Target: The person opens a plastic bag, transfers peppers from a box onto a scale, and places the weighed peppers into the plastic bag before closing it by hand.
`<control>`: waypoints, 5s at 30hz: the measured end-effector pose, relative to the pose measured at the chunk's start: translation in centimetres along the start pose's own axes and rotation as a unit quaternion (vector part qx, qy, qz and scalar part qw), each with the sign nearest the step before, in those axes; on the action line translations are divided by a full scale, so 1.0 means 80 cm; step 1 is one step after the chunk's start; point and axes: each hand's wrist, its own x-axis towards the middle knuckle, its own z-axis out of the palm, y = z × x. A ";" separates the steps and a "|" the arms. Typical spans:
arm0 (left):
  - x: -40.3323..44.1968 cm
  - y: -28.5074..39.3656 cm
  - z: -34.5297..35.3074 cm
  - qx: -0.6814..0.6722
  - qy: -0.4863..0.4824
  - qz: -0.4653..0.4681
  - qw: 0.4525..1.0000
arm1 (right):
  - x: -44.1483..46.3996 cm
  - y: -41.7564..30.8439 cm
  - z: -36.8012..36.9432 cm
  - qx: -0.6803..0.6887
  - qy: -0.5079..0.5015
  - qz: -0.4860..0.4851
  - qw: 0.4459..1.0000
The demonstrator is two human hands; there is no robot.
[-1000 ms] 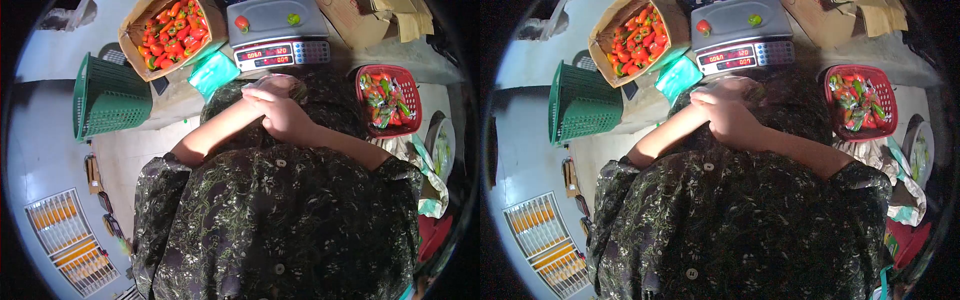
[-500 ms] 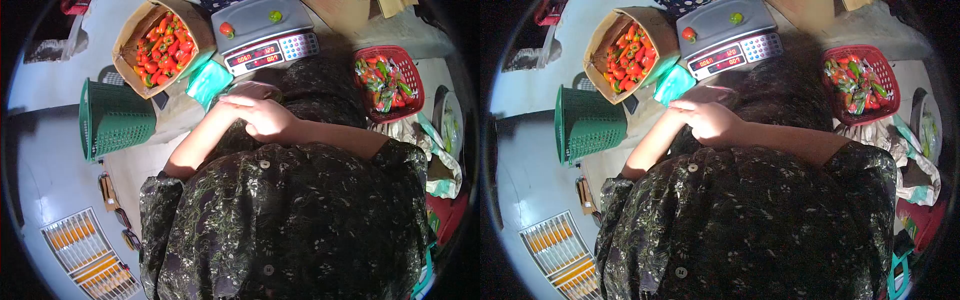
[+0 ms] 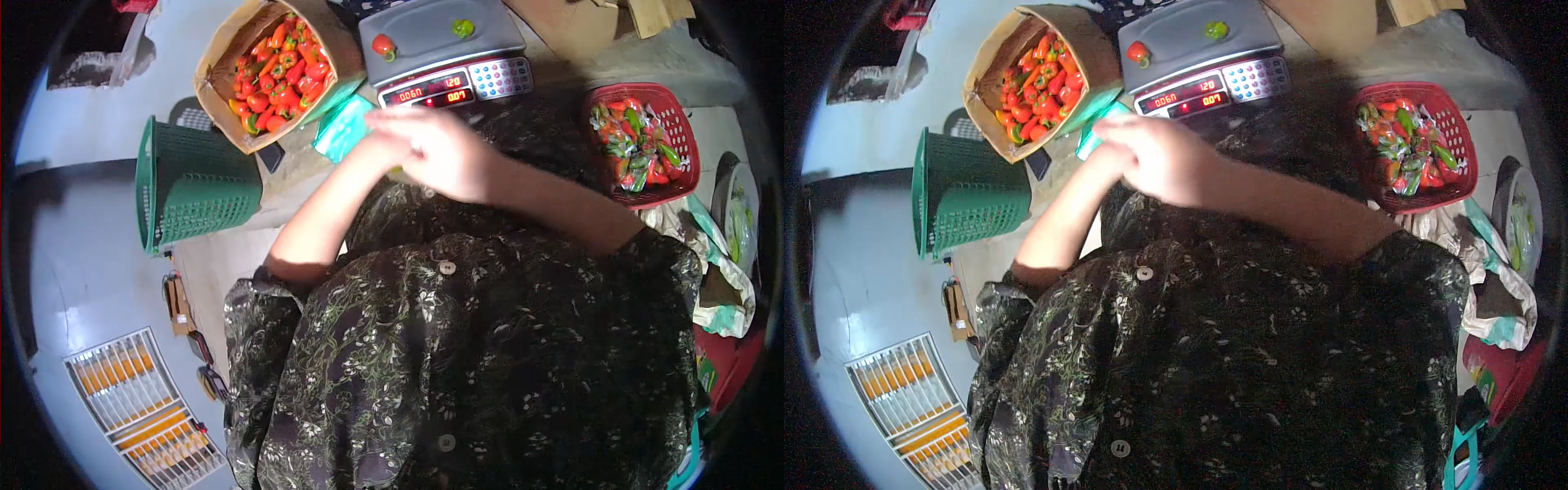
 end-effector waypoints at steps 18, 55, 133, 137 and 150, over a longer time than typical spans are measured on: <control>0.056 -0.037 -0.068 0.034 0.013 -0.093 0.995 | 0.100 -0.034 -0.090 0.143 -0.069 0.119 0.980; -0.038 0.017 -0.004 -0.056 -0.082 -0.122 0.988 | 0.005 -0.067 0.031 0.075 -0.073 -0.019 0.994; 0.058 -0.011 0.016 -0.023 -0.074 0.105 0.991 | 0.024 -0.047 -0.092 0.147 0.063 0.346 0.925; 0.040 0.040 -0.096 -0.106 -0.101 0.152 0.977 | 0.019 -0.062 -0.140 0.178 0.091 0.354 0.913; 0.242 -0.134 0.001 0.203 0.139 0.029 0.969 | 0.090 -0.075 -0.192 0.140 0.195 0.245 0.939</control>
